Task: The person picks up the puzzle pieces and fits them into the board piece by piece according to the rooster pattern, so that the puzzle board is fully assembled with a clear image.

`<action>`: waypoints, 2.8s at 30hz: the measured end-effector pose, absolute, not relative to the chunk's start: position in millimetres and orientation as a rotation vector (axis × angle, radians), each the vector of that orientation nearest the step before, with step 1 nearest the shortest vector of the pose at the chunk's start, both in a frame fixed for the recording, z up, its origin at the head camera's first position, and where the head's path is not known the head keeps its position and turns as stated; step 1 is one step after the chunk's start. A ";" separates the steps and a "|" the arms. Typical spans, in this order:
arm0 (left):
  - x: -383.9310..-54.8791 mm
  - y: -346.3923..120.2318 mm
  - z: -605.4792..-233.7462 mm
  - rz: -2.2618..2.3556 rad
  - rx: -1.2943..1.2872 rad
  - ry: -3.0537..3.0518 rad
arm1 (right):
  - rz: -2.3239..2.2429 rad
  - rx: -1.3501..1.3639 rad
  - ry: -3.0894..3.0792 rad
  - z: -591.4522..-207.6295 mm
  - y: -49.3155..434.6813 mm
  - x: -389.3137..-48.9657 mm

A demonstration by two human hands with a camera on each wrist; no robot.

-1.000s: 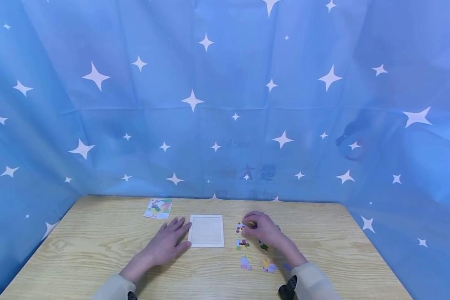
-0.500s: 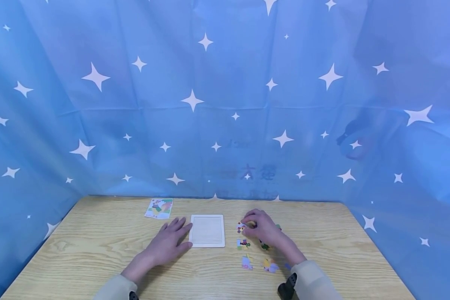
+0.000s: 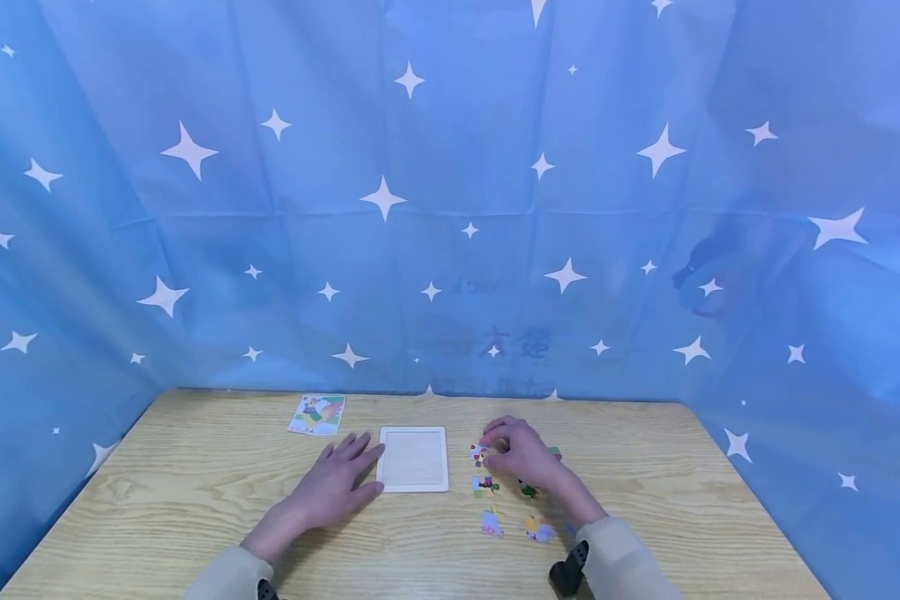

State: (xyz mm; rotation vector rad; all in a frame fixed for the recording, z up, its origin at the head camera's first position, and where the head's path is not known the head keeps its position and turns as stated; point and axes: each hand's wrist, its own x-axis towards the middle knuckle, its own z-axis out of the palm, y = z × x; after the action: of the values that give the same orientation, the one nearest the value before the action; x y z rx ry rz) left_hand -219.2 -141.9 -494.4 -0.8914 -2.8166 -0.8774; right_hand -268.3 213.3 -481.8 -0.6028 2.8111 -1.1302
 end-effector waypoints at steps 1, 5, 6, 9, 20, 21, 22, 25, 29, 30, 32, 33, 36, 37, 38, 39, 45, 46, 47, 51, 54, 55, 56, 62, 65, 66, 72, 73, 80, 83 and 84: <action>-219.5 -141.7 -494.6 -0.876 -0.889 -2.826 | -1.119 -0.594 2.813 -481.3 212.7 -268.5; -220.1 -140.5 -494.0 -0.850 -0.875 -2.867 | -1.075 -0.512 2.822 -479.9 211.0 -268.3; -220.2 -140.1 -493.2 -0.857 -0.874 -2.873 | -1.072 -0.498 2.820 -479.4 210.9 -267.9; -219.7 -139.1 -489.0 -0.870 -0.870 -2.891 | -1.084 -0.484 2.802 -478.2 211.5 -267.2; -218.5 -139.2 -482.6 -0.855 -0.843 -2.954 | -1.236 -0.546 2.642 -478.5 212.9 -271.4; -218.5 -139.3 -482.6 -0.856 -0.843 -2.954 | -1.256 -0.557 2.611 -478.5 212.9 -271.9; -218.4 -139.3 -482.6 -0.859 -0.844 -2.954 | -1.277 -0.569 2.582 -478.6 212.8 -272.3; -218.5 -139.4 -483.2 -0.862 -0.844 -2.954 | -1.340 -0.588 2.539 -478.6 212.6 -272.3; -218.6 -139.5 -484.5 -0.856 -0.839 -2.951 | -1.387 -0.573 2.530 -479.0 212.4 -271.7; -218.5 -139.5 -484.7 -0.855 -0.838 -2.951 | -1.396 -0.564 2.529 -479.1 212.5 -271.7; -218.1 -139.7 -484.3 -0.849 -0.837 -2.950 | -1.405 -0.552 2.532 -479.5 212.1 -272.3; -217.9 -139.8 -484.0 -0.847 -0.837 -2.951 | -1.403 -0.544 2.542 -479.8 211.8 -272.6; -217.7 -139.7 -483.2 -0.840 -0.836 -2.953 | -1.412 -0.530 2.575 -480.6 211.3 -273.7; -217.5 -139.6 -482.9 -0.841 -0.836 -2.955 | -1.418 -0.516 2.588 -480.5 211.0 -273.9; -217.3 -139.4 -482.6 -0.842 -0.836 -2.957 | -1.430 -0.497 2.602 -480.4 210.8 -274.0; -217.1 -139.0 -482.4 -0.845 -0.835 -2.959 | -1.441 -0.472 2.617 -480.2 210.3 -274.3; -216.5 -138.8 -481.5 -0.856 -0.834 -2.959 | -1.525 -0.306 2.681 -474.9 201.9 -276.8; -216.5 -139.1 -481.6 -0.859 -0.836 -2.957 | -1.532 -0.299 2.692 -474.3 199.8 -277.3; -216.5 -139.4 -481.7 -0.862 -0.842 -2.947 | -1.539 -0.303 2.700 -473.5 197.3 -277.9; -217.0 -139.7 -482.7 -0.871 -0.862 -2.918 | -1.554 -0.354 2.711 -470.2 181.4 -278.9; -217.5 -139.9 -483.6 -0.883 -0.858 -2.907 | -1.556 -0.419 2.699 -465.7 165.7 -278.5; -218.0 -139.9 -484.7 -0.878 -0.856 -2.907 | -1.552 -0.433 2.693 -465.1 160.7 -278.9; -218.9 -139.9 -486.4 -0.876 -0.851 -2.910 | -1.547 -0.448 2.690 -464.9 155.9 -279.6; -221.0 -139.6 -490.6 -0.866 -0.831 -2.911 | -1.541 -0.493 2.658 -468.7 131.4 -283.4; -220.2 -139.2 -488.3 -0.864 -0.832 -2.903 | -1.534 -0.484 2.657 -471.8 121.3 -283.9; -219.7 -139.1 -487.0 -0.866 -0.832 -2.902 | -1.536 -0.482 2.661 -472.7 118.0 -284.1; -220.3 -139.8 -489.3 -0.854 -0.835 -2.896 | -1.569 -0.452 2.676 -476.1 99.9 -285.0; -220.7 -140.0 -490.5 -0.852 -0.835 -2.895 | -1.566 -0.453 2.683 -476.2 97.0 -285.3; -223.4 -140.9 -495.9 -0.835 -0.822 -2.913 | -1.564 -0.393 2.665 -476.8 78.1 -286.3; -223.9 -141.1 -497.7 -0.844 -0.829 -2.903 | -1.588 -0.343 2.630 -477.4 73.1 -286.2; -224.0 -141.3 -498.0 -0.852 -0.831 -2.897 | -1.592 -0.328 2.628 -477.9 72.1 -286.2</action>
State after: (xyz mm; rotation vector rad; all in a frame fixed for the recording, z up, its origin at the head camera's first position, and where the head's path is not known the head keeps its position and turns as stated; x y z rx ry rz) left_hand -224.0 -141.3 -498.0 -0.8315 -2.8974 -0.8522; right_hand -286.2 72.1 -477.9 -0.3282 2.6277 -1.5915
